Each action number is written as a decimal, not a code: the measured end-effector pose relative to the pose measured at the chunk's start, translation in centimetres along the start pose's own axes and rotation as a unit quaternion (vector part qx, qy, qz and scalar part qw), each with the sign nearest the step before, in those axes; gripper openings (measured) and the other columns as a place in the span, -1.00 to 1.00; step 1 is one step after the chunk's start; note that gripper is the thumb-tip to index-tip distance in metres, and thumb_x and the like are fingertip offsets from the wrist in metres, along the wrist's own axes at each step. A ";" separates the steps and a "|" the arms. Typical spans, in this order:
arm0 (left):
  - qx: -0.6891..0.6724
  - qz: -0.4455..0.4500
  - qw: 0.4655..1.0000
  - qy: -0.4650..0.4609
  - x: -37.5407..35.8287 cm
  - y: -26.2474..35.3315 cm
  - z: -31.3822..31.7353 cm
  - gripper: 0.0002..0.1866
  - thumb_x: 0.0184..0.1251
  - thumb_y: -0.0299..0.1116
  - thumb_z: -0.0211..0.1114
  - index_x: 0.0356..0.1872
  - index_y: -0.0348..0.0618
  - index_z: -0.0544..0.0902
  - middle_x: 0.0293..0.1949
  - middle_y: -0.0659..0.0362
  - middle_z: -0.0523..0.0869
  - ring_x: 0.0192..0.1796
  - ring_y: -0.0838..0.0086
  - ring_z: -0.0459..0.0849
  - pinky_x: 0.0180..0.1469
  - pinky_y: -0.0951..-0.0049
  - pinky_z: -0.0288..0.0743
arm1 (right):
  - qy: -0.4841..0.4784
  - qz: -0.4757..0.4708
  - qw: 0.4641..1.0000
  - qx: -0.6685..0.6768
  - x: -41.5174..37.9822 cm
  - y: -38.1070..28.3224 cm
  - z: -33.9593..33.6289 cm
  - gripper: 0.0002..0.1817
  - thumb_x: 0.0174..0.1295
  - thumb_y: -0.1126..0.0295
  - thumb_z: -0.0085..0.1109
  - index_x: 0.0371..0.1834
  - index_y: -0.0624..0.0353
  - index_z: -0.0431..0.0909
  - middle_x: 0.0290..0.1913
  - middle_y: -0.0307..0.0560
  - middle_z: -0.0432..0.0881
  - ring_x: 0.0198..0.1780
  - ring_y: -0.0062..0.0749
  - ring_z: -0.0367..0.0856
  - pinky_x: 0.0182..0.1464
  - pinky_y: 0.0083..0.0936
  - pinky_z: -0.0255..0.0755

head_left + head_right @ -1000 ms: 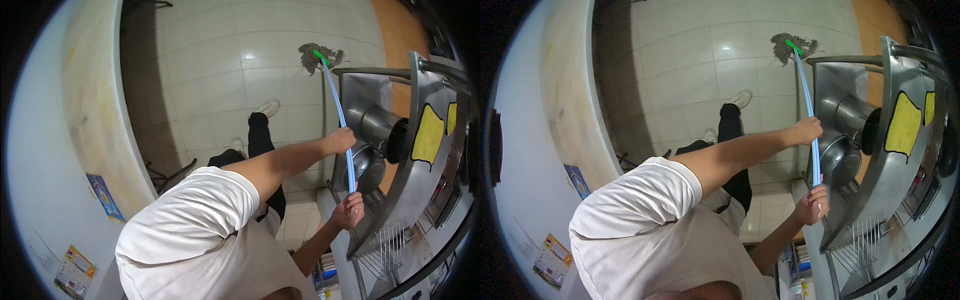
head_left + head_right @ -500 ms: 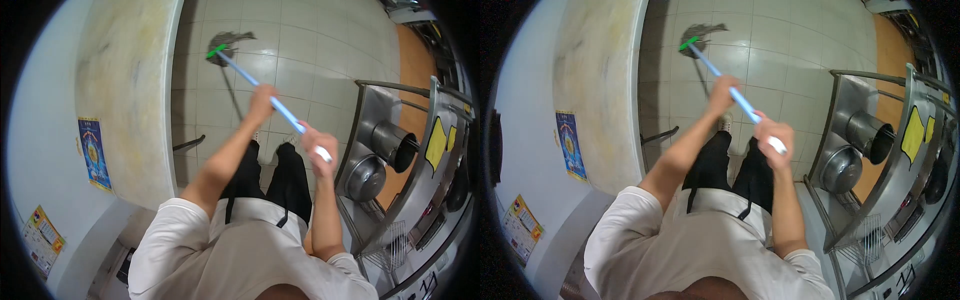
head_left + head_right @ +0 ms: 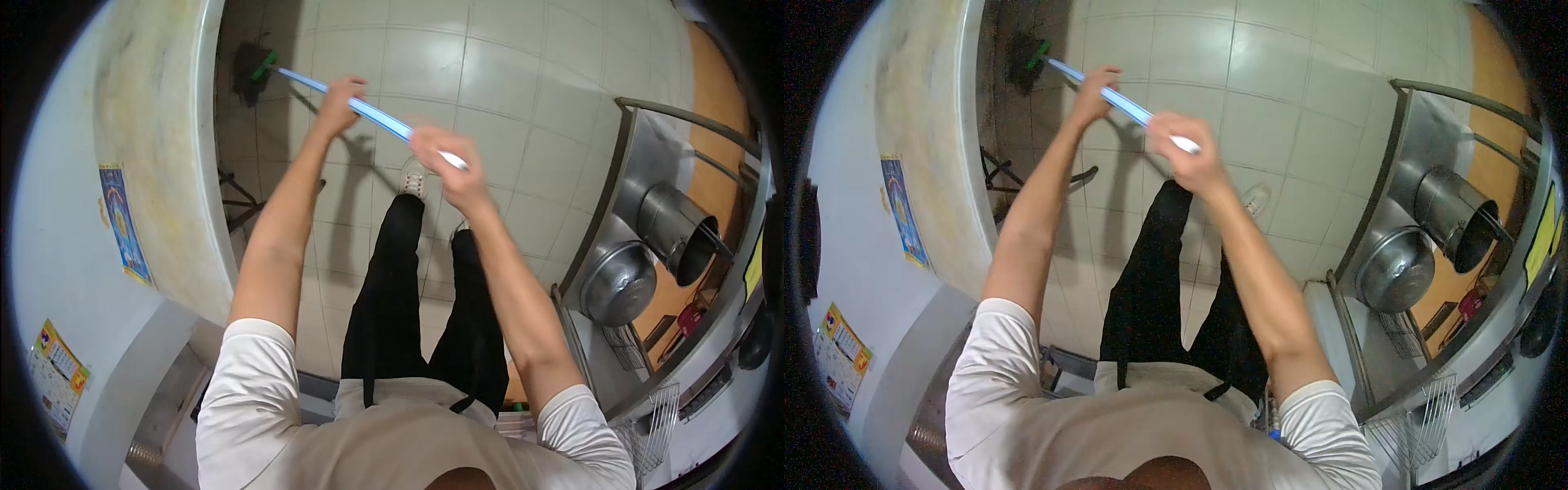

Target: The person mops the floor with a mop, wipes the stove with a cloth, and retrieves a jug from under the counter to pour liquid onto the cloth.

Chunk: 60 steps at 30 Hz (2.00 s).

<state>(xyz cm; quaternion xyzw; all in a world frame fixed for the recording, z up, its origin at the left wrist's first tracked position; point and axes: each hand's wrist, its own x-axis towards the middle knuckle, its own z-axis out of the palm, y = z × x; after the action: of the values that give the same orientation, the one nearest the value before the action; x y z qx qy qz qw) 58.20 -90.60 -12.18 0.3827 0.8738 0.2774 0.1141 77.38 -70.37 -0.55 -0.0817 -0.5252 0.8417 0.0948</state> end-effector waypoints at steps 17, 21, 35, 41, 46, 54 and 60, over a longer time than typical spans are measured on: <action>-0.116 0.248 0.902 -0.334 5.2 59.2 25.5 -0.72 -0.17 -0.25 0.47 -0.33 -0.01 0.80 -0.24 0.10 0.76 0.07 0.19 0.65 -0.06 0.08 0.64 | 0.412 -0.105 0.868 -0.257 -38.2 -30.6 -18.3 -0.71 0.24 0.35 -0.14 -0.64 0.16 0.25 -0.53 -0.12 0.20 -0.21 -0.21 0.29 0.31 -0.06 0.16; -0.102 0.248 0.892 -0.364 5.1 59.5 24.2 -0.70 -0.17 -0.18 0.53 -0.34 -0.04 0.80 -0.23 0.09 0.77 -0.09 0.18 0.74 -0.03 0.20 0.62 | 0.382 -0.229 0.878 -0.177 -37.5 -27.6 -18.2 -0.73 0.17 0.35 -0.17 -0.69 0.04 0.16 -0.58 -0.19 0.16 -0.32 -0.32 0.21 0.30 -0.07 0.13; -0.091 0.038 0.982 -0.160 2.8 35.9 9.9 -0.83 -0.19 -0.28 0.49 -0.51 -0.04 0.73 -0.40 0.08 0.69 -0.13 0.15 0.67 -0.14 0.15 0.64 | 0.206 -0.229 0.951 -0.027 -21.1 -21.6 -6.4 -0.78 -0.01 0.30 -0.01 -0.71 0.02 0.21 -0.67 -0.25 0.20 -0.55 -0.46 0.09 -0.22 -0.34 0.01; -0.059 -0.025 0.990 0.125 -0.2 13.9 3.7 -0.83 -0.20 -0.34 0.42 -0.59 -0.01 0.56 -0.42 0.13 0.61 -0.19 0.16 0.60 -0.22 0.14 0.56 | 0.138 -0.138 0.980 0.025 -8.5 -9.2 2.3 -0.77 -0.19 0.29 0.05 -0.76 0.19 0.30 -0.66 -0.14 0.35 -0.55 -0.36 0.21 -0.19 -0.31 0.18; -0.029 -0.097 0.979 0.177 -7.2 -2.1 -2.1 -0.88 -0.07 -0.44 0.25 -0.61 -0.19 0.48 -0.48 -0.01 0.54 -0.29 0.01 0.52 -0.27 0.09 0.38 | -0.001 -0.030 0.997 0.064 -2.2 2.7 10.0 -0.76 -0.08 0.36 0.06 -0.71 0.27 0.28 -0.63 -0.15 0.34 -0.47 -0.33 0.34 0.14 -0.21 0.33; 0.064 -0.143 0.980 0.125 -15.1 -7.1 -2.8 -0.84 0.00 -0.46 0.23 -0.64 -0.23 0.43 -0.54 -0.02 0.48 -0.38 0.00 0.46 -0.29 0.08 0.30 | -0.027 0.096 0.986 0.136 -2.2 7.6 12.9 -0.70 0.09 0.33 -0.05 -0.72 0.18 0.20 -0.62 -0.11 0.30 -0.42 -0.27 0.31 0.18 -0.20 0.26; 0.016 -0.013 0.999 0.042 -7.2 3.5 3.4 -0.86 -0.12 -0.45 0.31 -0.63 -0.19 0.49 -0.49 0.00 0.54 -0.29 0.01 0.52 -0.24 0.10 0.38 | 0.113 0.040 0.975 0.190 -6.2 -0.6 0.3 -0.67 0.05 0.25 -0.01 -0.76 0.10 0.18 -0.61 -0.10 0.28 -0.34 -0.23 0.33 0.16 -0.06 0.28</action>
<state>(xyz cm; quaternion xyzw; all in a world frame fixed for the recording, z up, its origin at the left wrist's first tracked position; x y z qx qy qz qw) 66.65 -92.61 -13.06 0.3609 0.8872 0.2777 0.0745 83.31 -71.89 0.40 -0.1776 -0.3383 0.9144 0.1335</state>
